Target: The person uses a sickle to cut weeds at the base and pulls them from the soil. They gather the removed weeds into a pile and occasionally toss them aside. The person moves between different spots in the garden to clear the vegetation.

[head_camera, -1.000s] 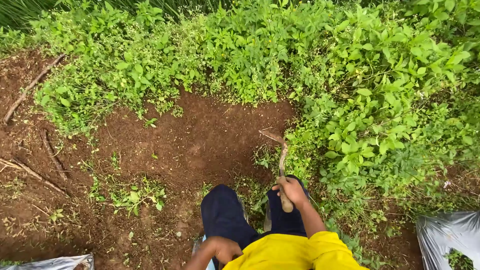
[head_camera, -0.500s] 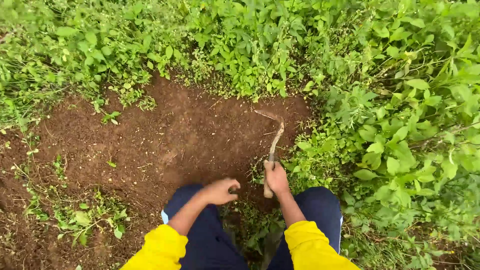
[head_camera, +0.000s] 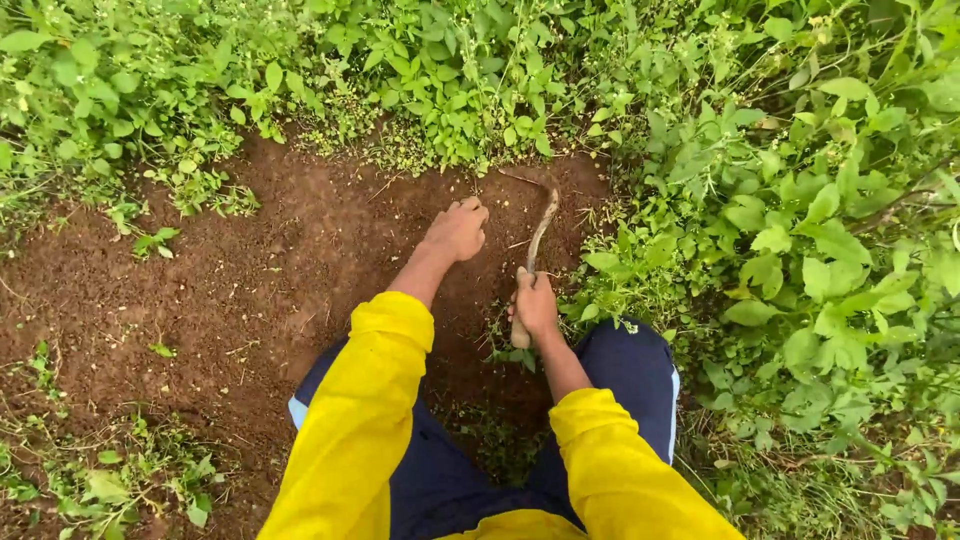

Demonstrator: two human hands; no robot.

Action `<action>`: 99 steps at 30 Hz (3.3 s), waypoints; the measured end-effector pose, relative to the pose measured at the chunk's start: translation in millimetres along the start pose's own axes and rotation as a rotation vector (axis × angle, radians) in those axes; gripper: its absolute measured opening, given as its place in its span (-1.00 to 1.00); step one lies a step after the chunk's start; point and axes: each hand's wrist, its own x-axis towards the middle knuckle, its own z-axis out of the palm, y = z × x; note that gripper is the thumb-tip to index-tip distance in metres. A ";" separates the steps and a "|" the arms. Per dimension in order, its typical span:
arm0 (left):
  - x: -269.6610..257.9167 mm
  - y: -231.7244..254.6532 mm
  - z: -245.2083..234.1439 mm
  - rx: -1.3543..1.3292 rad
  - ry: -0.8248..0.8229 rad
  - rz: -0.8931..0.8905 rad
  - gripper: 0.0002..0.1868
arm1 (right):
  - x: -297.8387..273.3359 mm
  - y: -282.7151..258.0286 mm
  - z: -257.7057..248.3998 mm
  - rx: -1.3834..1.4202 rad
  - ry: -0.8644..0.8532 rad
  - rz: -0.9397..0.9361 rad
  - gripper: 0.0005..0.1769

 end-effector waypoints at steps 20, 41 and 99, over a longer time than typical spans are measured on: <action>60.3 20.2 -90.3 0.354 -0.214 0.042 -0.35 | 64.3 -25.5 18.1 -0.252 -0.105 0.101 -0.38; 92.7 -25.1 -6.7 0.328 -0.063 -0.236 -0.65 | 69.8 -44.3 46.5 -0.430 -0.107 0.140 -0.49; 121.3 29.2 -87.5 0.321 -0.091 -0.030 -0.25 | 82.1 -35.6 5.4 -0.245 0.022 0.163 -0.53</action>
